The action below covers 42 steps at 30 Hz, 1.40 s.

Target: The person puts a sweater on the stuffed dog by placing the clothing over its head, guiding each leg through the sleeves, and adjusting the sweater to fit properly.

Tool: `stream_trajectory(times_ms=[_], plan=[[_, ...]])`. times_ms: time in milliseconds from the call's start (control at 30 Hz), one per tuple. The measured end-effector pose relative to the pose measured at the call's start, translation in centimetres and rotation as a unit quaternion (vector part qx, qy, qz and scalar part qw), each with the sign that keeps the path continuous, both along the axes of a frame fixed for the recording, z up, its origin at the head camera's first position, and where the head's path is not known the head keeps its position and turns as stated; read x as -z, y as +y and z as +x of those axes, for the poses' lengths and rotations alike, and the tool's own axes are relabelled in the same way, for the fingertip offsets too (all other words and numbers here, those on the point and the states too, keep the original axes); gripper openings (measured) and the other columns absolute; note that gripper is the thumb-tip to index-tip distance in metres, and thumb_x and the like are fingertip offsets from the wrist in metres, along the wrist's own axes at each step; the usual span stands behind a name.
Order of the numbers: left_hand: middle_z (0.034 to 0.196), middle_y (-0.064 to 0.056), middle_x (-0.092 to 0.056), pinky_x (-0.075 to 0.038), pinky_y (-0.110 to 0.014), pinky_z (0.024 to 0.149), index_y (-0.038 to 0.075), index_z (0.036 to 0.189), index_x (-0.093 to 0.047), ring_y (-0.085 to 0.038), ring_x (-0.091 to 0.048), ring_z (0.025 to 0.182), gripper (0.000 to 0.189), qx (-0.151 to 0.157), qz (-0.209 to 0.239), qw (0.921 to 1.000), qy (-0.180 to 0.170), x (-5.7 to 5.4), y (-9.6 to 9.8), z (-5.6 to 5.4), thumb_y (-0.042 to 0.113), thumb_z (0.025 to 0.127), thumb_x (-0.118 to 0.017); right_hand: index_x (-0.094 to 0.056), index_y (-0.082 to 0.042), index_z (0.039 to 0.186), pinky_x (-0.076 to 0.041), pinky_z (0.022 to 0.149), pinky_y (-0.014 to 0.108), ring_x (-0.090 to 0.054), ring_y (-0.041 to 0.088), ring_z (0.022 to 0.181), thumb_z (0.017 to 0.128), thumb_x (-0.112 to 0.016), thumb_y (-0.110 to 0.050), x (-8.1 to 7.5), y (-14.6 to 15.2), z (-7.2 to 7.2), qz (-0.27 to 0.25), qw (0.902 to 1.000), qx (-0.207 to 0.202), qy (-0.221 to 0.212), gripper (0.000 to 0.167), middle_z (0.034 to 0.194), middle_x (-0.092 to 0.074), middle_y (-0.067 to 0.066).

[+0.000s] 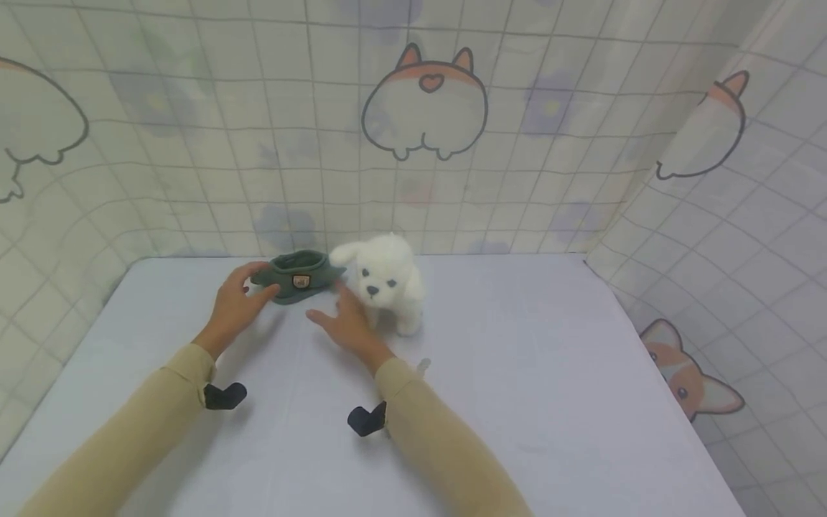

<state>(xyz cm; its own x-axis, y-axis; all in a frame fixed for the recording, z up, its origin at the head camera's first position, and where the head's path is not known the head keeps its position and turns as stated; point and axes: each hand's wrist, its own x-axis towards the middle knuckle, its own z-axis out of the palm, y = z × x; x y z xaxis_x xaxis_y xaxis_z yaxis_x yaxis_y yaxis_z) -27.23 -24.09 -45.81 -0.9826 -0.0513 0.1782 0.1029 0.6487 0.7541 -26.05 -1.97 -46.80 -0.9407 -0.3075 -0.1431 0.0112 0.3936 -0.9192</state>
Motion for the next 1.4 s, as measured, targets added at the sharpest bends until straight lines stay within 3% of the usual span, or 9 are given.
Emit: stream_trajectory(times_ms=[267, 567, 900, 1100, 1300, 1400], plan=[[0.150, -0.021, -0.037, -0.026, -0.055, 0.116, 0.005, 0.143, -0.040, -0.040, -0.032, 0.140, 0.059, 0.004, -0.017, 0.9997, -0.020, 0.3, -1.0, -1.4, 0.024, 0.092, -0.065, -0.008, -0.019, 0.157, -0.034, 0.116, 0.043, -0.036, 0.030, 0.143, 0.091, -0.062, -0.048, 0.0, -1.8, -0.9, -0.016, 0.9996, 0.021, -0.001, 0.090, 0.164, -0.012, 0.003], [0.155, -0.022, -0.027, -0.025, -0.057, 0.117, 0.007, 0.151, -0.027, -0.041, -0.026, 0.143, 0.074, 0.012, -0.033, 0.9964, -0.077, 0.9, -0.3, -3.2, 0.031, 0.092, -0.064, -0.005, -0.021, 0.157, -0.038, 0.112, 0.046, -0.042, 0.032, 0.138, 0.093, -0.063, -0.039, 0.2, -2.2, -2.1, -0.019, 0.9985, 0.052, -0.002, 0.088, 0.163, -0.015, 0.005], [0.150, -0.028, -0.035, -0.028, -0.058, 0.114, 0.003, 0.151, -0.025, -0.045, -0.033, 0.138, 0.078, 0.035, -0.057, 0.9929, -0.098, 1.2, 0.0, -4.4, 0.026, 0.090, -0.067, -0.017, -0.020, 0.155, -0.044, 0.106, 0.044, -0.048, 0.032, 0.132, 0.092, -0.064, -0.036, 0.9, -2.5, -3.2, -0.021, 0.9975, 0.063, 0.023, 0.080, 0.159, -0.028, 0.005], [0.144, -0.029, -0.042, -0.031, -0.057, 0.113, 0.000, 0.146, -0.037, -0.046, -0.039, 0.134, 0.065, 0.034, -0.082, 0.9919, -0.091, 1.3, 0.5, -4.4, 0.020, 0.090, -0.066, -0.024, -0.020, 0.152, -0.045, 0.106, 0.040, -0.048, 0.029, 0.132, 0.092, -0.065, -0.032, 0.9, -2.6, -3.1, -0.036, 0.9964, 0.067, 0.037, 0.073, 0.155, -0.035, 0.005], [0.138, -0.026, -0.049, -0.034, -0.055, 0.112, 0.001, 0.137, -0.049, -0.043, -0.044, 0.131, 0.048, 0.032, -0.079, 0.9939, -0.069, 1.2, 0.6, -3.6, 0.015, 0.093, -0.062, -0.026, -0.016, 0.150, -0.044, 0.107, 0.037, -0.046, 0.024, 0.134, 0.092, -0.066, -0.029, 0.9, -2.8, -2.9, -0.043, 0.9948, 0.079, 0.047, 0.072, 0.152, -0.036, 0.007], [0.138, -0.025, -0.050, -0.034, -0.054, 0.112, 0.002, 0.133, -0.053, -0.042, -0.044, 0.131, 0.042, 0.027, -0.064, 0.9963, -0.051, 1.1, 0.6, -3.1, 0.011, 0.093, -0.061, -0.020, -0.013, 0.153, -0.035, 0.116, 0.039, -0.035, 0.025, 0.143, 0.092, -0.065, -0.034, 0.7, -2.8, -2.8, -0.032, 0.9944, 0.093, 0.038, 0.078, 0.157, -0.030, 0.009]])
